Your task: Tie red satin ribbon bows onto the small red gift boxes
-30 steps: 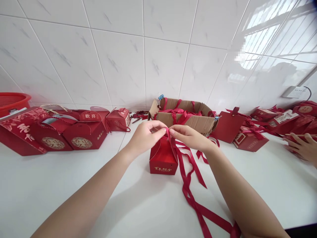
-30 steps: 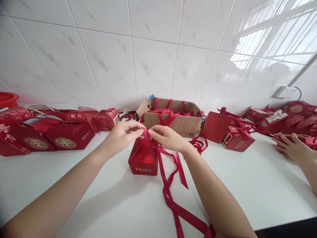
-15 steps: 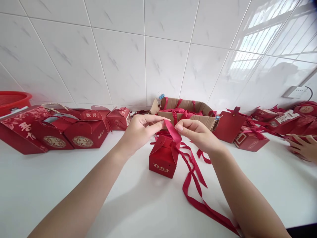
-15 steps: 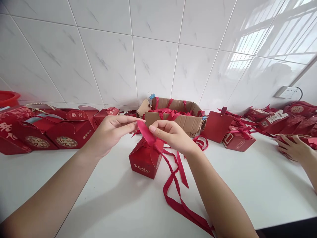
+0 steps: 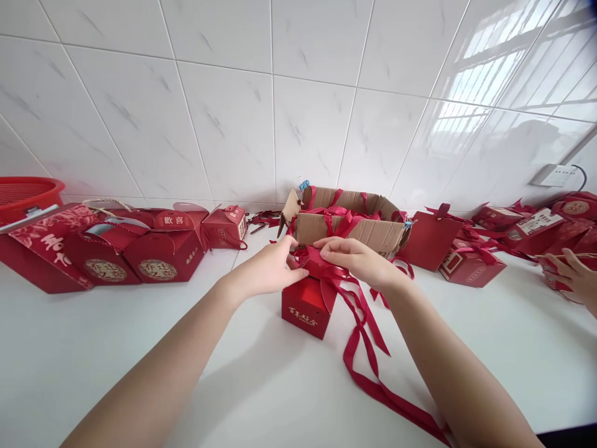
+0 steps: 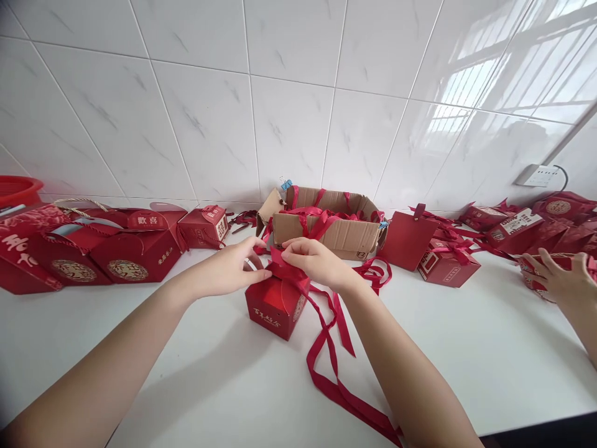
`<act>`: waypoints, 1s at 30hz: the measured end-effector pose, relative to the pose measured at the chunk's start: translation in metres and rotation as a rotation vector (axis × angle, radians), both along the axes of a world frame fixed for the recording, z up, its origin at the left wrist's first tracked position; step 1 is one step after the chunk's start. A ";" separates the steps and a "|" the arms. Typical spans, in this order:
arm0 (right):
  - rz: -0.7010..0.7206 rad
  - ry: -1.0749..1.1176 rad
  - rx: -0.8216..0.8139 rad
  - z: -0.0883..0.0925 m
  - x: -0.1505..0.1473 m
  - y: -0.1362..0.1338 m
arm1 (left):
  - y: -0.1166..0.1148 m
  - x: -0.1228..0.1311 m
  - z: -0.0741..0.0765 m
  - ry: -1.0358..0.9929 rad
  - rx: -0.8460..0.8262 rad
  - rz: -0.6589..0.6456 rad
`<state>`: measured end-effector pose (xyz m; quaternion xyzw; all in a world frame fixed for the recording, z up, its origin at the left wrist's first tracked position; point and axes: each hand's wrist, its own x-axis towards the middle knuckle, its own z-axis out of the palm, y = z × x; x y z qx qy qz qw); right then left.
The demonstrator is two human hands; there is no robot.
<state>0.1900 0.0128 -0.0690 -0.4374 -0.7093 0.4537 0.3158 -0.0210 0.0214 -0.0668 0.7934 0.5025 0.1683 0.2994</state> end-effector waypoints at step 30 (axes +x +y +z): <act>0.036 -0.026 -0.017 -0.017 -0.027 -0.002 | 0.001 0.000 0.006 -0.253 -0.280 0.038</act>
